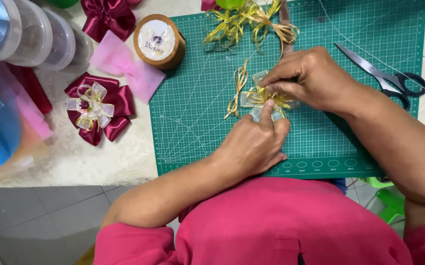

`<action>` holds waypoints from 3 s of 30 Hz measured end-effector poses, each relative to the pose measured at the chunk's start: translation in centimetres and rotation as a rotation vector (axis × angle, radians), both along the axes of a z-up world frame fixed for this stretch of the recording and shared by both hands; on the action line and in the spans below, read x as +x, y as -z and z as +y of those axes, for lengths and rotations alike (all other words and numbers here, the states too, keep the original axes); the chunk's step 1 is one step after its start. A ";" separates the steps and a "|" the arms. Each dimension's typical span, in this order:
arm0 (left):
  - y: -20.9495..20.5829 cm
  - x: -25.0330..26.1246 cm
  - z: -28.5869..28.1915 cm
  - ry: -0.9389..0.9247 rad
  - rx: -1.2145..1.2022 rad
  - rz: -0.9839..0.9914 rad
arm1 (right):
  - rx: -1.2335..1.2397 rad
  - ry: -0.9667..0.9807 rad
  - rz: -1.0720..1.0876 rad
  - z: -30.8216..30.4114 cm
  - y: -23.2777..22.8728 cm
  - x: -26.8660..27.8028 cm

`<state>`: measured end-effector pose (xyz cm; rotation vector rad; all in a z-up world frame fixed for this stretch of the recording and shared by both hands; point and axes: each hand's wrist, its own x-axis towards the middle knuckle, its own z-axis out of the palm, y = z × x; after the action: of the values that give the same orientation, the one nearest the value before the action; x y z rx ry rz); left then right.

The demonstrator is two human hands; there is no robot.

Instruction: Assembling decorative ribbon bows using a hot glue gun and various ribbon materials on a cutting mat.

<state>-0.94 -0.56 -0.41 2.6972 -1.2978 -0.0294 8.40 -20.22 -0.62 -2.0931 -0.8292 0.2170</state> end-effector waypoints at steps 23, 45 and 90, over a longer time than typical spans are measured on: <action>-3.0 4.0 3.1 -0.146 -0.248 0.637 | -0.033 0.199 -0.220 -0.9 -5.7 -4.0; -1.1 4.5 4.8 -0.391 -0.629 0.261 | -0.274 0.230 -0.506 1.4 0.1 -6.8; -0.9 1.6 7.9 -0.603 -0.903 -0.027 | -0.007 0.718 -0.229 -5.1 1.3 -13.4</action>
<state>0.70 7.36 0.46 2.1332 -0.2909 0.5202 -5.01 -25.35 -1.95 -2.3065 -0.1588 -0.4097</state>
